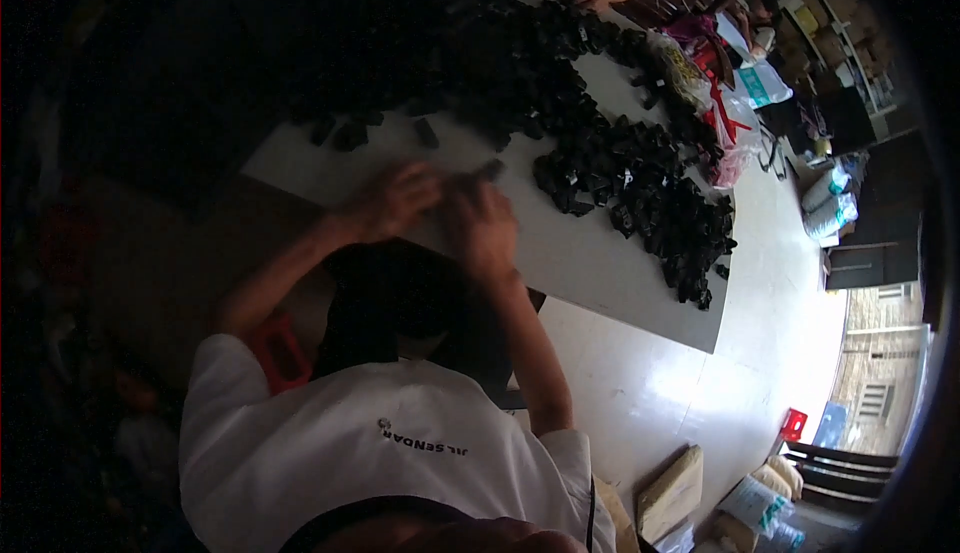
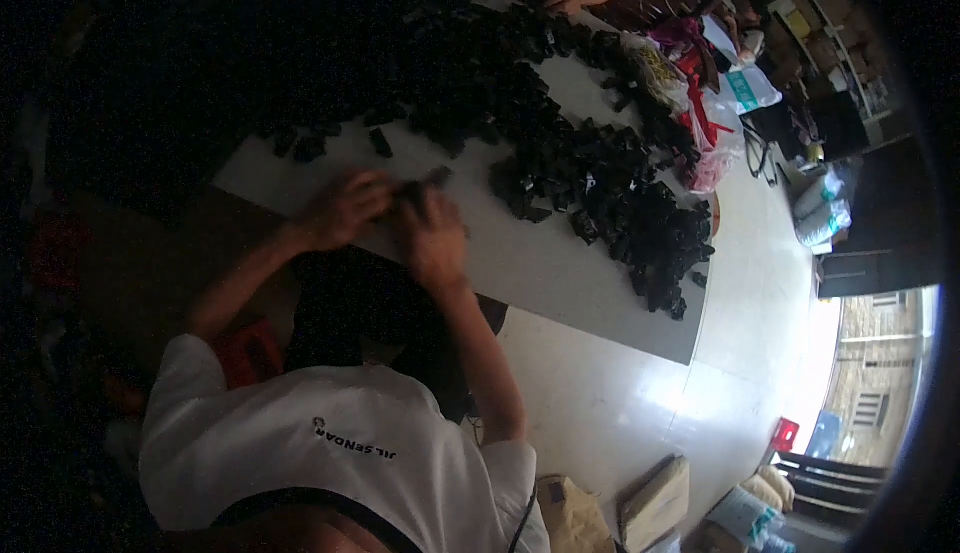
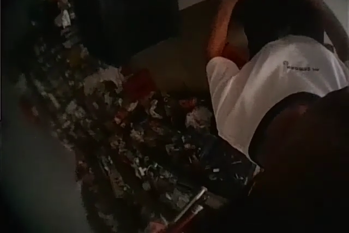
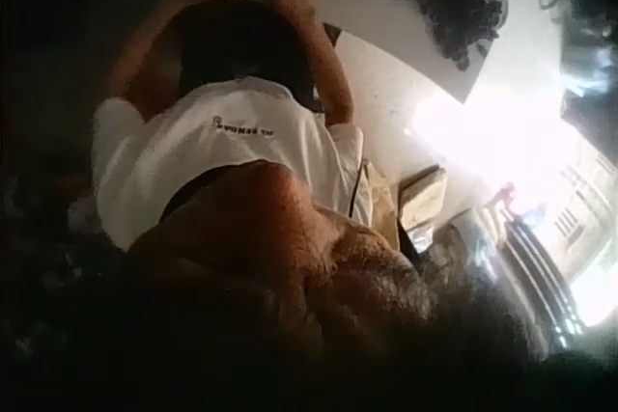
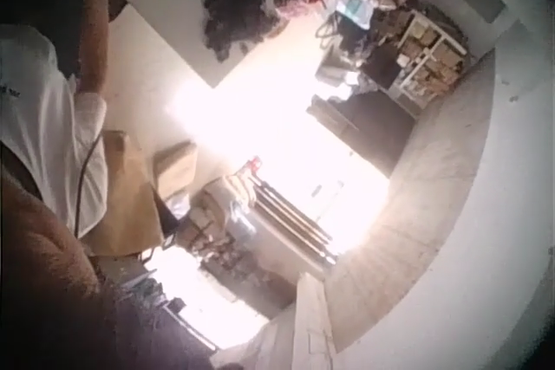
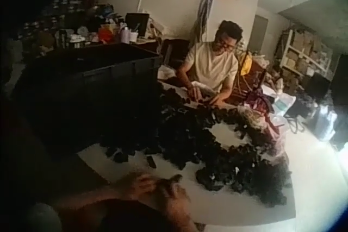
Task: The person assembles small plastic components by hand, taking pieces from a pile on the table and fitting them together.
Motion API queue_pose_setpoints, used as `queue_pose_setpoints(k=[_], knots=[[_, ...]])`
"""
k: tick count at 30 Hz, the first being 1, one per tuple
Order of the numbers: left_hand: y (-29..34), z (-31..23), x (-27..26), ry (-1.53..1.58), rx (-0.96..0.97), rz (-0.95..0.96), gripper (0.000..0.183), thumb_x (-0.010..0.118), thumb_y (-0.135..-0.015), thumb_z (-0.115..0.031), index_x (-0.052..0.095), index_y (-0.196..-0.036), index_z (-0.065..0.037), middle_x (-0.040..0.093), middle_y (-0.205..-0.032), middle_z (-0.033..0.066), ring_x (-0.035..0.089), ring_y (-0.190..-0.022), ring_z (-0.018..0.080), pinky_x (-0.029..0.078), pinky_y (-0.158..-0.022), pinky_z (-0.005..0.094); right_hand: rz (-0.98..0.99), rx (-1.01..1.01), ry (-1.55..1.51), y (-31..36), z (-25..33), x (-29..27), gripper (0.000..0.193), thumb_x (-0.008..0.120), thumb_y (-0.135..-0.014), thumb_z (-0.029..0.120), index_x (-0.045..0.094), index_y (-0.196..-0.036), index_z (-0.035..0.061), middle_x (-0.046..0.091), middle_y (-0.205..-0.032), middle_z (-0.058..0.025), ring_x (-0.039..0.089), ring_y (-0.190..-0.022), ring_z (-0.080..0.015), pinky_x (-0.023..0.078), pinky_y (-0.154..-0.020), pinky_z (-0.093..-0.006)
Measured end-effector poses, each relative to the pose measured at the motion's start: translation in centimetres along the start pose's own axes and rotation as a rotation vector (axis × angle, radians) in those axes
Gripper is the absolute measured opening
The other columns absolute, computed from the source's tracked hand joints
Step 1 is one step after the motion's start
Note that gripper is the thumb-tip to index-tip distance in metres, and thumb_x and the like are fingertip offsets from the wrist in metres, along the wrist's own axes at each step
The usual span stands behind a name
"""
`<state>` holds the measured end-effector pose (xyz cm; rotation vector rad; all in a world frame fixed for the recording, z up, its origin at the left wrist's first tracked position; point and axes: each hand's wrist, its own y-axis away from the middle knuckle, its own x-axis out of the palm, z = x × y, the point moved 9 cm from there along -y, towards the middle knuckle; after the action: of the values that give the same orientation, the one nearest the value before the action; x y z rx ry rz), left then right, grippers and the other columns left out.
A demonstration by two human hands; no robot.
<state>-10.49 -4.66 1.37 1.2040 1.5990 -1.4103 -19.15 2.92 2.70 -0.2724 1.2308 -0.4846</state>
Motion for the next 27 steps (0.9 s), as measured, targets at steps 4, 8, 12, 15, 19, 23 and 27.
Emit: queue_pose_setpoints(k=[4, 8, 12, 15, 19, 23, 27], knots=[[3.0, 6.0, -2.5, -0.112, -0.215, -0.099, 0.050, 0.065, -0.080, -0.008, 0.053, -0.129, -0.006, 0.043, -0.145, 0.0102, 0.035, -0.137, 0.0325, 0.028, -0.111, 0.0493, -0.078, -0.138, -0.051, -5.3, 3.1, 3.2, 0.033, 0.058, -0.081, 0.016, 0.062, -0.114, 0.0106, 0.053, -0.117, -0.0191, 0.052, -0.107, -0.0355, 0.042, -0.092, -0.0463], [3.1, 6.5, -5.7, -0.138, -0.330, -0.305, 0.060, 0.068, -0.078, -0.006, 0.049, -0.134, -0.007, 0.038, -0.148, 0.0099, 0.033, -0.137, 0.0328, 0.025, -0.112, 0.0493, -0.092, -0.097, -0.139, -7.8, 3.1, 2.3, 0.035, 0.061, -0.083, 0.018, 0.063, -0.119, 0.0148, 0.052, -0.122, -0.0197, 0.050, -0.113, -0.0354, 0.039, -0.097, -0.0459], [3.0, 5.0, -5.4, -0.199, -0.317, -0.380, 0.062, 0.068, -0.080, -0.005, 0.045, -0.138, -0.007, 0.035, -0.150, 0.0103, 0.032, -0.138, 0.0334, 0.024, -0.112, 0.0504, -0.287, -0.060, -0.055, -5.5, -1.6, -3.6, 0.038, 0.067, -0.081, 0.019, 0.063, -0.119, 0.0167, 0.052, -0.121, -0.0178, 0.050, -0.112, -0.0351, 0.041, -0.094, -0.0464], [0.8, 2.2, -4.4, -0.177, -0.318, -0.321, 0.060, 0.068, -0.082, -0.007, 0.046, -0.138, -0.009, 0.035, -0.149, 0.0114, 0.031, -0.138, 0.0348, 0.024, -0.111, 0.0520, -0.286, 0.206, 0.021, -2.4, -12.2, -8.4, 0.034, 0.062, -0.085, 0.021, 0.064, -0.118, 0.0167, 0.055, -0.119, -0.0126, 0.051, -0.110, -0.0329, 0.042, -0.093, -0.0452], [-3.6, -1.9, -0.4, -0.139, -0.174, -0.139, 0.059, 0.071, -0.081, -0.013, 0.049, -0.136, -0.012, 0.034, -0.150, 0.0121, 0.032, -0.136, 0.0344, 0.026, -0.110, 0.0536, -0.240, 0.286, 0.371, 0.8, -19.3, -14.5, 0.033, 0.059, -0.087, 0.027, 0.064, -0.119, 0.0192, 0.055, -0.120, -0.0096, 0.050, -0.113, -0.0306, 0.039, -0.094, -0.0453], [-5.7, -2.7, 1.4, -0.142, -0.140, -0.065, 0.054, 0.074, -0.079, -0.016, 0.054, -0.130, -0.012, 0.035, -0.148, 0.0113, 0.034, -0.134, 0.0328, 0.028, -0.108, 0.0534, -0.140, 0.318, 0.356, 3.2, -22.1, -13.3, 0.031, 0.060, -0.087, 0.031, 0.066, -0.115, 0.0206, 0.055, -0.119, -0.0070, 0.047, -0.117, -0.0303, 0.036, -0.096, -0.0450], [-6.4, -3.4, 1.2, -0.211, -0.139, -0.073, 0.051, 0.075, -0.078, -0.015, 0.058, -0.126, -0.010, 0.040, -0.144, 0.0109, 0.035, -0.133, 0.0330, 0.030, -0.107, 0.0538, -0.144, 0.324, 0.325, 4.8, -21.4, -13.6, 0.025, 0.060, -0.086, 0.029, 0.069, -0.106, 0.0171, 0.057, -0.113, -0.0050, 0.048, -0.112, -0.0307, 0.036, -0.093, -0.0460]])
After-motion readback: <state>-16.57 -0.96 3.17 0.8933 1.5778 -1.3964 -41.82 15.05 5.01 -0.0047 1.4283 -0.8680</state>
